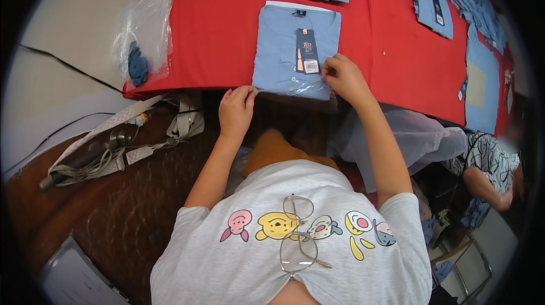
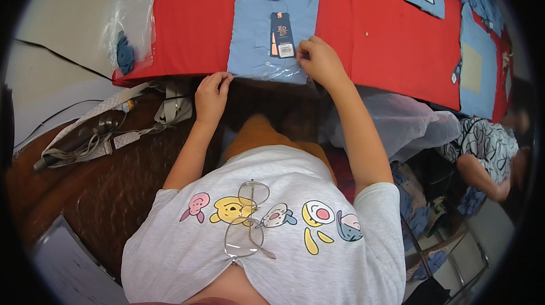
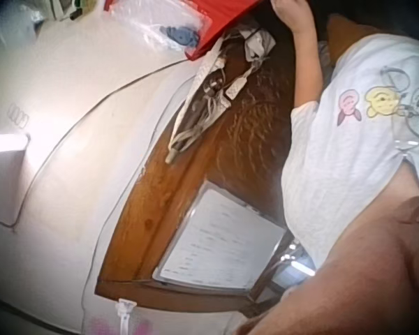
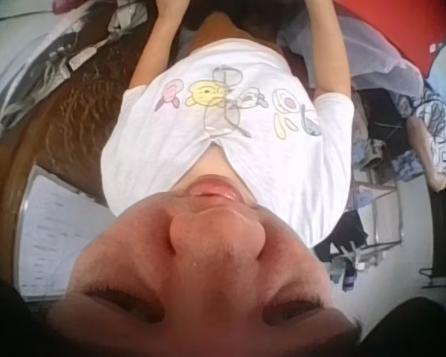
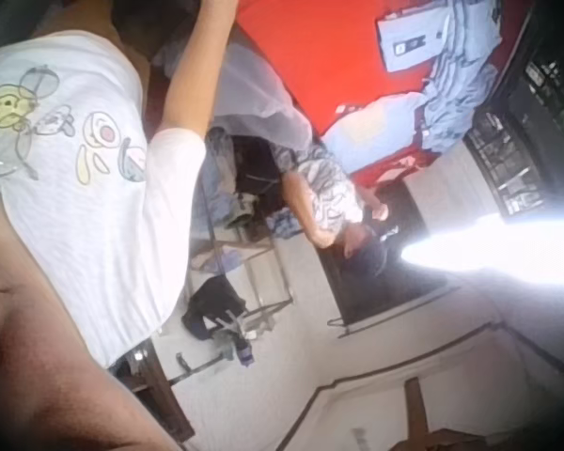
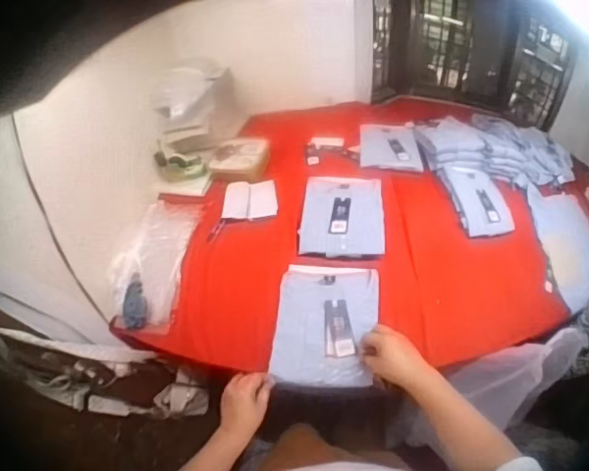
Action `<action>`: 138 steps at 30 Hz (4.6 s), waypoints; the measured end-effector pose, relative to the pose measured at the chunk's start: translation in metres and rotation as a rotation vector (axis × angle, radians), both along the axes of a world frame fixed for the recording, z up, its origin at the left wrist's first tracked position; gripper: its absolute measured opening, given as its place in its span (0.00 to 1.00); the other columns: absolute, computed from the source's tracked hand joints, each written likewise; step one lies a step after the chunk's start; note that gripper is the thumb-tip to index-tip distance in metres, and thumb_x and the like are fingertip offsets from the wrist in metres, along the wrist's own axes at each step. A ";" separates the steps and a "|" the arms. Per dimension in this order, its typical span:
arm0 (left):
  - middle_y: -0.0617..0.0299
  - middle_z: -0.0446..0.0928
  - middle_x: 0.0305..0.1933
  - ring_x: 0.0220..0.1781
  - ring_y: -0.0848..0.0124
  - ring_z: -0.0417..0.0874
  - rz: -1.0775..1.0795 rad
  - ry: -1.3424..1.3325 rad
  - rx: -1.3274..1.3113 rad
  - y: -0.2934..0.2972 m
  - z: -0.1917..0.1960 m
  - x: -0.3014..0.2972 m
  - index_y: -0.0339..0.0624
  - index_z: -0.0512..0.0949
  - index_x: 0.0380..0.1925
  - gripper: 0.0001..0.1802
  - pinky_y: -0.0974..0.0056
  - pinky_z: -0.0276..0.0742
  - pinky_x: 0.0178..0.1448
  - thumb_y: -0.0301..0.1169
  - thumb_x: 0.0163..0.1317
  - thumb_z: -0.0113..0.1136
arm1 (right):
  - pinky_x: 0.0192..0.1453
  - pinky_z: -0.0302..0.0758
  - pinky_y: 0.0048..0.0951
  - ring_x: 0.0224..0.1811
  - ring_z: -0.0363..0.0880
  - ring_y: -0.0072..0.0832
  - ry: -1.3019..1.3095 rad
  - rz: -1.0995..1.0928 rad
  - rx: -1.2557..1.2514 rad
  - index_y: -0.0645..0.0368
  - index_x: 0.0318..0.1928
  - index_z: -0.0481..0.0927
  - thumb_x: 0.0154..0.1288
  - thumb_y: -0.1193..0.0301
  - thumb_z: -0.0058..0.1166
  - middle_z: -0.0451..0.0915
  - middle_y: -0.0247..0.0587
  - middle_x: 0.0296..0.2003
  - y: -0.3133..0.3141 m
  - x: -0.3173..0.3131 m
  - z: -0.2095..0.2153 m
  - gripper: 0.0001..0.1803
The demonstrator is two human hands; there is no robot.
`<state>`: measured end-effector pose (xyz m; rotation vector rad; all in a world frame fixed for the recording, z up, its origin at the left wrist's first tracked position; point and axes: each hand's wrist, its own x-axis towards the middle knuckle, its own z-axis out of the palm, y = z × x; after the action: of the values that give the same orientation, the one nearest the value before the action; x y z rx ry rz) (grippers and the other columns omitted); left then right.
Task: The person places folded shirts into individual plastic bags and seals them.
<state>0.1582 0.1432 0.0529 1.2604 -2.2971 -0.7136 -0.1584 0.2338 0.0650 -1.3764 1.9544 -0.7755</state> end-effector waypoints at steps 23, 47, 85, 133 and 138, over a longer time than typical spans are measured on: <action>0.57 0.85 0.55 0.58 0.54 0.85 0.019 -0.018 -0.191 -0.066 -0.029 -0.062 0.43 0.85 0.43 0.06 0.45 0.73 0.72 0.32 0.71 0.69 | 0.45 0.81 0.24 0.40 0.84 0.18 -0.227 -0.435 -0.115 0.65 0.41 0.84 0.69 0.80 0.68 0.87 0.35 0.38 0.025 0.009 -0.051 0.05; 0.59 0.76 0.73 0.82 0.55 0.69 -0.429 0.029 -0.293 -0.086 -0.052 -0.215 0.51 0.76 0.75 0.37 0.27 0.40 0.89 0.52 0.71 0.68 | 0.46 0.81 0.32 0.40 0.85 0.32 -0.159 -0.349 -0.307 0.64 0.40 0.84 0.64 0.79 0.69 0.83 0.42 0.38 0.008 0.004 -0.032 0.07; 0.64 0.82 0.58 0.63 0.57 0.79 -0.597 0.056 0.106 -0.138 -0.020 -0.087 0.44 0.87 0.32 0.10 0.49 0.67 0.72 0.36 0.60 0.78 | 0.66 0.76 0.41 0.62 0.78 0.43 -0.105 -0.278 -0.537 0.54 0.55 0.91 0.58 0.71 0.78 0.80 0.41 0.54 -0.127 0.027 -0.036 0.23; 0.57 0.82 0.63 0.65 0.55 0.81 -0.751 0.049 0.209 -0.153 0.005 -0.057 0.39 0.85 0.39 0.08 0.51 0.75 0.70 0.30 0.65 0.74 | 0.55 0.81 0.42 0.48 0.84 0.45 0.255 -0.232 0.015 0.61 0.37 0.87 0.59 0.74 0.71 0.83 0.42 0.48 -0.025 -0.002 0.004 0.07; 0.56 0.84 0.58 0.54 0.56 0.86 -0.779 -0.028 0.376 -0.175 0.007 -0.076 0.37 0.86 0.41 0.09 0.54 0.82 0.58 0.31 0.67 0.73 | 0.55 0.81 0.41 0.49 0.85 0.45 0.308 -0.212 -0.037 0.63 0.46 0.85 0.61 0.75 0.70 0.83 0.43 0.49 -0.036 -0.009 0.013 0.13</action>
<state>0.0825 -0.0314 0.0603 0.4451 -2.7559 -1.4356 -0.1675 0.1976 0.0778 -1.3917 2.3659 -0.7315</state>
